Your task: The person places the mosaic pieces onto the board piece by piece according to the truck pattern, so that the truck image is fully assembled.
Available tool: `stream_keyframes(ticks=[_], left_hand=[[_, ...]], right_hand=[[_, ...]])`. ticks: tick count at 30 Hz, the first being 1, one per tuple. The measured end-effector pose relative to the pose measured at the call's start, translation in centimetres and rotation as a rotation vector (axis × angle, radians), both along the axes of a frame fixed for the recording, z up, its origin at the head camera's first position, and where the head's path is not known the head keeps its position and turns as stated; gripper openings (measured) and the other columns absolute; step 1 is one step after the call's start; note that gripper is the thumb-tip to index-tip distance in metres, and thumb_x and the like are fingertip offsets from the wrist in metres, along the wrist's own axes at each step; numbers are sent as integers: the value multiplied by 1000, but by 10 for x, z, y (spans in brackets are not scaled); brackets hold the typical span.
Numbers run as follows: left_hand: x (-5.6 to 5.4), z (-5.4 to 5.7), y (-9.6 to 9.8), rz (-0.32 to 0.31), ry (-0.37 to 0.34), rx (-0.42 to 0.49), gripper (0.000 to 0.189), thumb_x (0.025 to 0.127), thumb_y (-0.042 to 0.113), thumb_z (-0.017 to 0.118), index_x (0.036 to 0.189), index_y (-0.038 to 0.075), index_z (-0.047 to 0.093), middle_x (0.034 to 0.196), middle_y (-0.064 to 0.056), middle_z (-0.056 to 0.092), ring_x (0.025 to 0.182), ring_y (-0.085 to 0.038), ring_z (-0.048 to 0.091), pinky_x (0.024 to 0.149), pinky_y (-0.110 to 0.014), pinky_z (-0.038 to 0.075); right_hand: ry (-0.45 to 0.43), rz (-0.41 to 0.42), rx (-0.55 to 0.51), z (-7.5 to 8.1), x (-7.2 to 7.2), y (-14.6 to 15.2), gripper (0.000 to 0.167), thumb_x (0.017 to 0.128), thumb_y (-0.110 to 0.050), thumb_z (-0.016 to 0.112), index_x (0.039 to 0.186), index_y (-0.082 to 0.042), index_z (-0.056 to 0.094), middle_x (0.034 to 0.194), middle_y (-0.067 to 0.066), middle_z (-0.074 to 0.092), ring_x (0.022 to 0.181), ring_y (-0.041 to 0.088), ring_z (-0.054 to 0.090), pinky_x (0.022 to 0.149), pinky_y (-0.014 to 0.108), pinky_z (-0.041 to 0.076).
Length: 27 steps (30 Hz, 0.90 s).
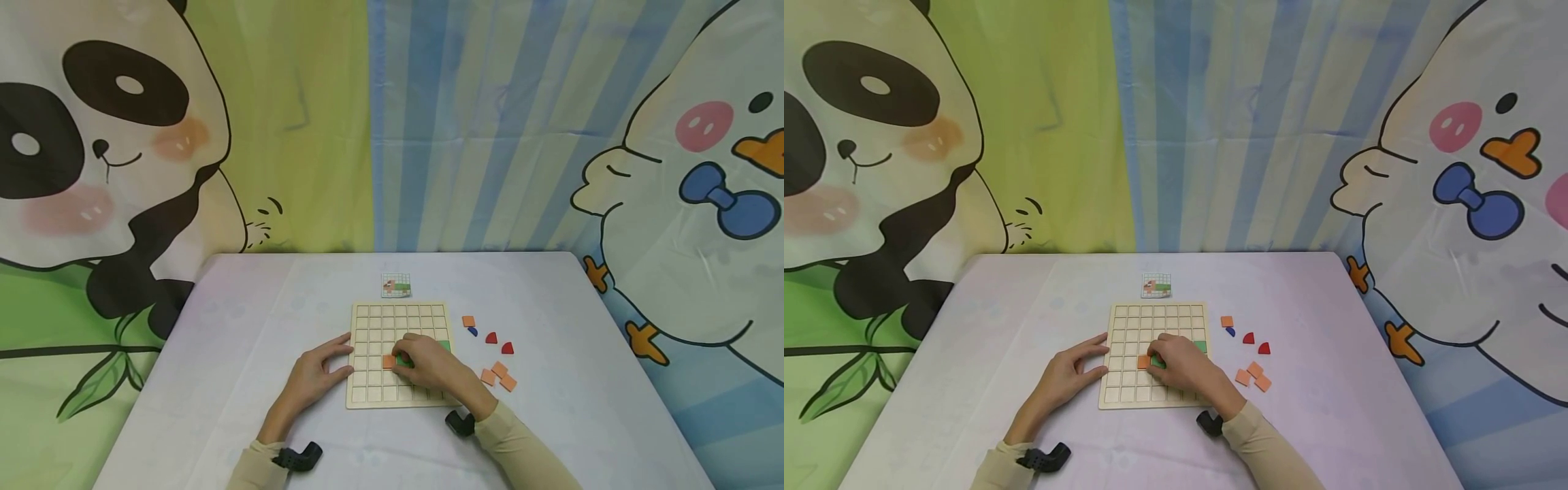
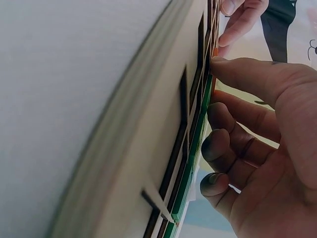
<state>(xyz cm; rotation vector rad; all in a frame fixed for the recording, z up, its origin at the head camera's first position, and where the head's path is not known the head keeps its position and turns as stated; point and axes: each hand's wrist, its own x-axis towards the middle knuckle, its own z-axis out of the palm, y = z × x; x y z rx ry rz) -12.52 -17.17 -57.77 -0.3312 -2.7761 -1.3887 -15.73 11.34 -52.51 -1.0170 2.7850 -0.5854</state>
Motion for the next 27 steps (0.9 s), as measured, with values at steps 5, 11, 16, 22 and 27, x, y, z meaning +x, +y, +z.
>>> stream_keyframes(ticks=[5,11,16,22,27], left_hand=[[-1,-1,0,2,-15,15,41,87,20,89,125,20,78,154,3,63,74,-6,55,65,-19,40],[-1,-1,0,6,-24,18,41,86,20,89,125,20,78,154,2,63,60,-2,40,60,-20,39],[-1,0,0,8,-39,15,41,86,20,89,126,19,78,154,1,63,56,-3,40,56,-21,39],[-2,1,0,9,-45,19,41,86,21,89,126,20,78,154,3,63,56,-3,41,56,-21,39],[-2,0,-1,5,-43,22,42,86,21,89,126,19,78,154,2,63,57,-3,41,56,-21,39]], right_hand=[[4,6,6,0,0,0,22,98,-30,78,113,-15,76,95,-5,67,76,4,51,70,21,47],[-5,10,4,2,0,2,21,98,-31,77,113,-15,76,96,-5,67,78,4,52,71,20,47],[-12,-7,-4,7,-4,12,24,97,-32,78,114,-15,77,92,-6,64,78,4,51,71,22,47],[-1,-79,-6,17,-14,34,30,96,-30,80,119,-11,76,91,-5,65,78,7,54,71,24,48],[-12,-156,-35,24,-25,61,29,97,-25,79,120,-8,75,92,-1,66,73,9,52,66,24,45]])
